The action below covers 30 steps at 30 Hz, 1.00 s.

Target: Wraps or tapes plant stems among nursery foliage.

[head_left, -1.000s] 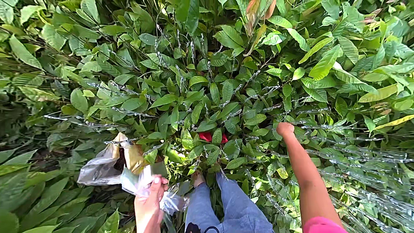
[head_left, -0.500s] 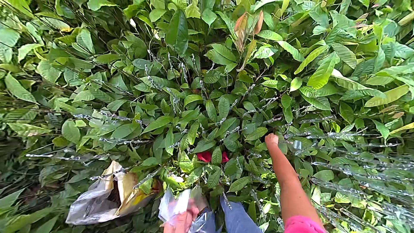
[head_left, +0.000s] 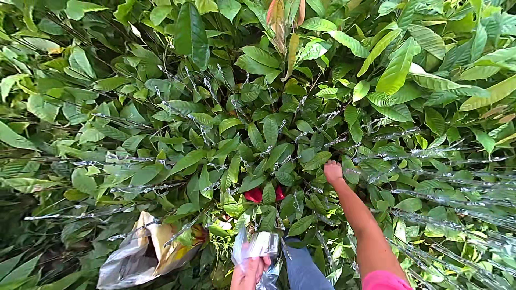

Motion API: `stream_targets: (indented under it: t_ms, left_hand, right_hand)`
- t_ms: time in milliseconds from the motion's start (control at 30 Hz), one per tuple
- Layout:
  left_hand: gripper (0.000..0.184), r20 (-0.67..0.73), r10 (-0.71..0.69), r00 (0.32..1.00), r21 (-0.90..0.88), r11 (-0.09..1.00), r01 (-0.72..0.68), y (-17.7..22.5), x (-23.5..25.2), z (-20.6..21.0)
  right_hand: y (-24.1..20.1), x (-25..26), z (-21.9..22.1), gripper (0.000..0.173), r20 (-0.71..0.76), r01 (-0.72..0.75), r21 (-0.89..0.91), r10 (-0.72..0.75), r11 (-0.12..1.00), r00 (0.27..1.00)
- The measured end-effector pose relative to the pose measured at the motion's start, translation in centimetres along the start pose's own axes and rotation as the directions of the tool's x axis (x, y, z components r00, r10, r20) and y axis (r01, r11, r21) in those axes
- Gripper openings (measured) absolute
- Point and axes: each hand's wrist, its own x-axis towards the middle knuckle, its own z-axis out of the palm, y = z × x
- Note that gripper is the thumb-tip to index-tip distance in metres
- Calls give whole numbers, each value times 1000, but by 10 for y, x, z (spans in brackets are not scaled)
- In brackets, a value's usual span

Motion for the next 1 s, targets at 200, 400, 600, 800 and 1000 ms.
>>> stream_targets:
  t_ms: [200, 400, 600, 800, 1000]
  left_hand:
    - [17, 19, -26, 999, 23, 999, 25, -1, 5, -13]
    - [17, -47, -42, 998, 18, 999, 42, 1, 8, -29]
    - [17, -56, -60, 997, 12, 998, 61, -5, 11, -33]
    - [18, -59, -69, 996, -6, 998, 69, -9, 13, -31]
    - [19, -93, -83, 992, 4, 996, 84, -14, 15, -30]
  right_hand:
    - [18, -38, 48, 40, 78, -245, 694, 268, 677, 960]
    - [47, -20, 58, 41, -12, -168, 926, 472, 338, 882]
    - [36, -17, 61, 31, -140, -39, 946, 513, 321, 847]
    - [22, -13, 64, 35, -4, 72, 994, 614, -86, 789]
    - [20, -5, 67, 35, -23, 50, 998, 638, -24, 769]
